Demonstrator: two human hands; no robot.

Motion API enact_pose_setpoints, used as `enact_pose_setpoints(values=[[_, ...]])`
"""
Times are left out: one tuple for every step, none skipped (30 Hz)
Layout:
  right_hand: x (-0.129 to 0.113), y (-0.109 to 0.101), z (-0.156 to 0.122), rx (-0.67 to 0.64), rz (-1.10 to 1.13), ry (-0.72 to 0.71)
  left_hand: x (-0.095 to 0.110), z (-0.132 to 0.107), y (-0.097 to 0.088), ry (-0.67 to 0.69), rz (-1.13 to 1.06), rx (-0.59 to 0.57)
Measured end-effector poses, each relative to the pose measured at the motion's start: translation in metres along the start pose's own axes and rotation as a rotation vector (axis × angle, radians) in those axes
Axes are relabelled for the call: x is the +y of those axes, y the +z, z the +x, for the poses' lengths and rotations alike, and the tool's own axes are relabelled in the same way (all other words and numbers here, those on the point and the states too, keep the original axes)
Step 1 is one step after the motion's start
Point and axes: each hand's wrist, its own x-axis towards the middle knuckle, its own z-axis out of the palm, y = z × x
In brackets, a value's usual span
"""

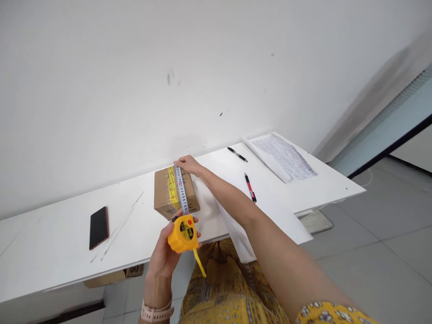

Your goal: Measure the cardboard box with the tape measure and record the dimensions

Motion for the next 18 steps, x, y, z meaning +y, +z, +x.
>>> enact_pose_setpoints(values=[[0.0, 0.001, 0.0, 0.001, 0.002, -0.002, 0.002, 0.004, 0.0, -0.004, 0.001, 0.021], [0.0, 0.001, -0.001, 0.002, 0.007, -0.006, 0.004, 0.007, 0.001, -0.01, 0.003, 0.037], [0.0, 0.0, -0.002, 0.004, 0.015, -0.016, 0.006, 0.008, 0.001, -0.014, 0.01, 0.046], [0.0, -0.002, -0.004, 0.009, 0.028, -0.028, 0.008, 0.006, 0.0, -0.009, 0.025, 0.05], [0.0, -0.005, -0.006, 0.016, 0.045, -0.042, 0.01, 0.002, -0.001, 0.012, 0.046, 0.054], [0.002, -0.009, -0.01, 0.03, 0.069, -0.053, 0.012, -0.004, -0.003, 0.056, 0.073, 0.066], [0.004, -0.014, -0.014, 0.048, 0.093, -0.063, 0.014, -0.012, -0.008, 0.121, 0.105, 0.094], [0.007, -0.019, -0.02, 0.072, 0.109, -0.07, 0.016, -0.019, -0.014, 0.204, 0.144, 0.139], [0.011, -0.025, -0.028, 0.095, 0.109, -0.071, 0.018, -0.026, -0.022, 0.296, 0.189, 0.199], [0.016, -0.03, -0.036, 0.111, 0.092, -0.069, 0.02, -0.031, -0.032, 0.38, 0.238, 0.266], [0.022, -0.035, -0.045, 0.116, 0.061, -0.066, 0.021, -0.033, -0.043, 0.444, 0.287, 0.329], [0.029, -0.038, -0.054, 0.101, 0.024, -0.061, 0.021, -0.032, -0.054, 0.483, 0.328, 0.383], [0.035, -0.04, -0.063, 0.062, -0.008, -0.061, 0.021, -0.028, -0.065, 0.489, 0.355, 0.415], [0.041, -0.04, -0.072, 0.009, -0.034, -0.067, 0.02, -0.023, -0.075, 0.473, 0.361, 0.431], [0.046, -0.04, -0.08, -0.054, -0.053, -0.083, 0.019, -0.016, -0.083, 0.451, 0.353, 0.425], [0.05, -0.038, -0.086, -0.114, -0.07, -0.107, 0.018, -0.009, -0.089, 0.415, 0.335, 0.39], [0.052, -0.036, -0.092, -0.166, -0.091, -0.132, 0.018, -0.003, -0.091, 0.384, 0.313, 0.348], [0.052, -0.034, -0.097, -0.203, -0.116, -0.158, 0.018, 0.001, -0.091, 0.357, 0.292, 0.303]])
